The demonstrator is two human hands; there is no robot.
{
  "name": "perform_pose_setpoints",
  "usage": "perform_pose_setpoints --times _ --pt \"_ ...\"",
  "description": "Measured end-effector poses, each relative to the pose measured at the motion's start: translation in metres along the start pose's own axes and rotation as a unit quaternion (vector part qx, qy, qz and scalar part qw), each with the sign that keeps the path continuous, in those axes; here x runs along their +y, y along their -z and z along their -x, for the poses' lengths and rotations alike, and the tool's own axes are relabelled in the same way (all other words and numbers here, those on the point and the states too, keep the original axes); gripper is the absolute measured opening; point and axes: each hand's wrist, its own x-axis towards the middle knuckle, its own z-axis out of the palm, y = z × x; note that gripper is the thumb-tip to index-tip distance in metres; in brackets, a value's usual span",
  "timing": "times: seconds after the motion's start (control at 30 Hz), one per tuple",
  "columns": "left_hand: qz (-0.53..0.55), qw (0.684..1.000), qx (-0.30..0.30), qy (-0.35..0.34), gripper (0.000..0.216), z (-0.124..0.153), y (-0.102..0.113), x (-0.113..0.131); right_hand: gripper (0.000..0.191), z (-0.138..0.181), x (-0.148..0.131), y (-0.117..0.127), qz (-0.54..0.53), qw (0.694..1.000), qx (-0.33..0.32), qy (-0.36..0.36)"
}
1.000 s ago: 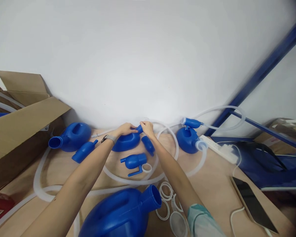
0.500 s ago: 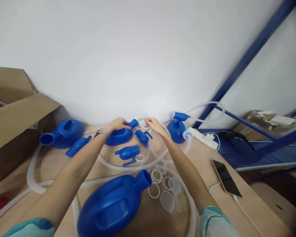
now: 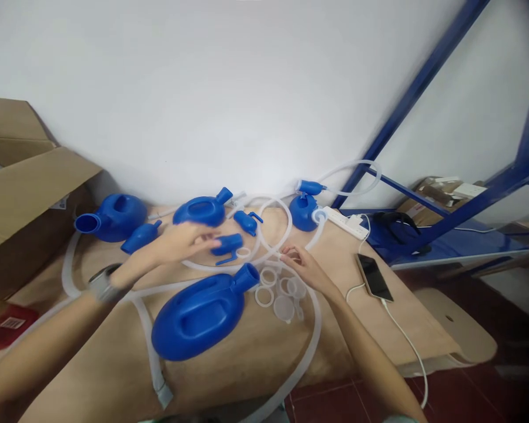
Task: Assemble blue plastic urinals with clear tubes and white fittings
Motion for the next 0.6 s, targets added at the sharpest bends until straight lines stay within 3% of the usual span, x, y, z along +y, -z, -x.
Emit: perform_pose_setpoints --times 0.1,0.2,0.33,0.47,0.6 --pt "0.018 0.999 -0.041 0.017 0.056 0.075 -0.021 0.029 0.034 0.046 0.017 -0.019 0.14 0.985 -0.04 0.09" --pt "0.009 0.994 -0.032 0.109 0.071 0.121 -0.053 0.038 0.037 0.063 0.034 -0.042 0.267 0.946 -0.087 0.16" --pt "0.072 0.99 -0.01 0.119 0.06 0.141 -0.075 0.021 0.042 0.06 0.039 -0.053 0.331 0.924 -0.092 0.167" --pt "0.083 0.988 0.04 0.126 0.055 0.148 -0.072 0.001 0.041 0.057 0.028 -0.059 0.36 0.919 -0.061 0.149" --pt "0.063 0.988 0.083 0.111 0.054 0.151 -0.069 -0.007 0.045 0.053 0.021 -0.072 0.439 0.886 -0.072 0.133"
